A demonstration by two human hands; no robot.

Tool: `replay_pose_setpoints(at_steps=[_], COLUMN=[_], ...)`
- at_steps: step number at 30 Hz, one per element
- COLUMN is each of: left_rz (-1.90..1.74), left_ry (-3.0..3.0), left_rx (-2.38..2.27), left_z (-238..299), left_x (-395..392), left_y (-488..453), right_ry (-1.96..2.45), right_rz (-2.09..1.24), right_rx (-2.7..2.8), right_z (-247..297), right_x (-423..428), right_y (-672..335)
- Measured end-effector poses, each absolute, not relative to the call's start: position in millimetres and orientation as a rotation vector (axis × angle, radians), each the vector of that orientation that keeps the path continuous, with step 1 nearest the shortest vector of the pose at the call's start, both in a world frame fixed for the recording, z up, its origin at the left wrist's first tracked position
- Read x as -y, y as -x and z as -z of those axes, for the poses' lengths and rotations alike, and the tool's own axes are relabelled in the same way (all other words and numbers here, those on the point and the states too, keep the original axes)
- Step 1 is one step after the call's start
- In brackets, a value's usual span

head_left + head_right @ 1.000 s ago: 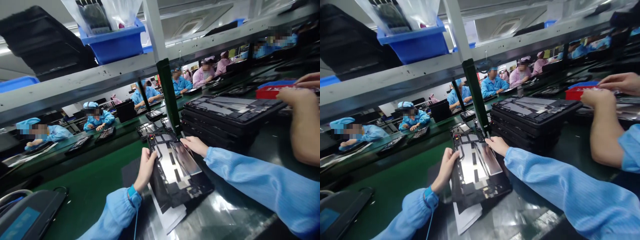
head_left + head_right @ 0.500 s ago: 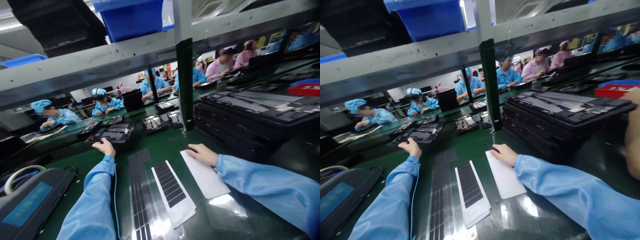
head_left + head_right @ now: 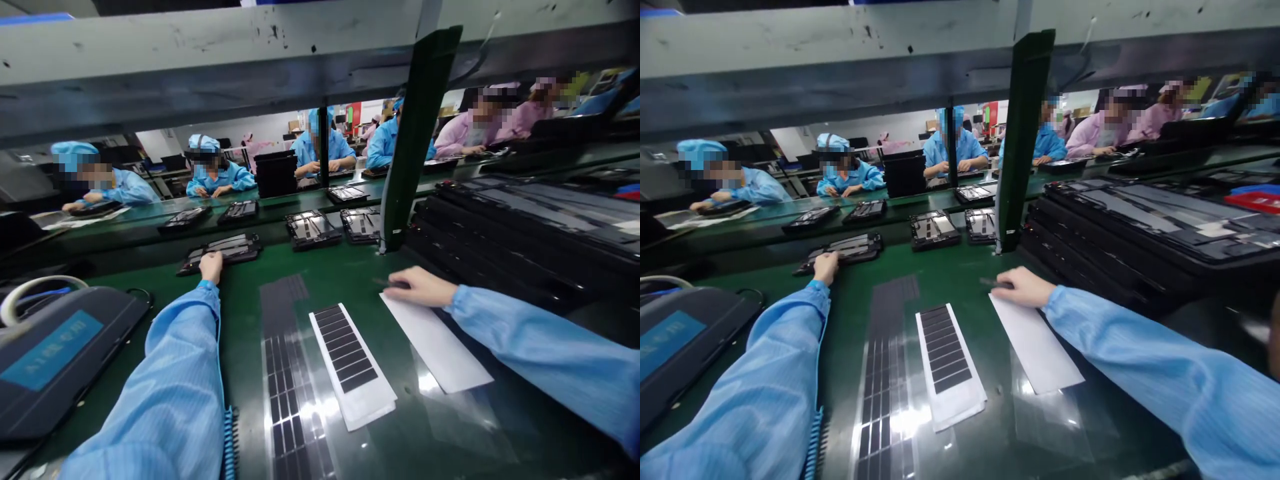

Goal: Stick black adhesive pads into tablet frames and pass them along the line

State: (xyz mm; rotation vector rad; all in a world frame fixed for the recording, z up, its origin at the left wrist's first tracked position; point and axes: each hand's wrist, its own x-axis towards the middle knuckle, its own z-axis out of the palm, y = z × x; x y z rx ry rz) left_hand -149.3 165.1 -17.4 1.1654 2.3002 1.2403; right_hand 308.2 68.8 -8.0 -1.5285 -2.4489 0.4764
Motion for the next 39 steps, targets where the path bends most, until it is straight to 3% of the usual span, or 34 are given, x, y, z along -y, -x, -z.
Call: replay_pose_setpoints(at_steps=[9, 16, 21, 26, 30, 34, 39], left_rz=[-1.003, -1.087, -1.18, -1.132, -0.917, -0.506, -0.245], left_ry=[-1.601, -1.478, -1.384, -1.487, -1.656, -2.275, -2.589], left_rx=[-1.792, -1.648, -1.52, -1.358, -1.223, -0.981, -0.894], left_z=[27.4, 36.6, 22.8, -11.7, -28.3, -15.5, 11.1], left_x=[-192.2, -192.2, -184.8, -153.9, -85.2, -5.2, 34.1], left_y=[20.6, 34.3, 31.5, 11.5, -6.6, -25.3, -33.9], right_ry=[1.735, 1.595, 1.477, 1.388, 1.312, 1.311, 1.602], right_rz=[-0.827, -1.094, -1.261, -1.309, -1.339, -1.428, -1.222], right_rx=[1.71, 1.384, 1.134, 0.928, 0.867, 0.72, 0.634], right_z=[-5.1, 18.4, 6.5, -25.4, -40.1, -34.9, -8.2], right_x=[-193.9, -224.8, -213.5, -177.9, -103.6, -5.3, 78.2], right_y=[-211.7, -179.2, -183.5, -205.9, -244.3, -291.9, -344.5])
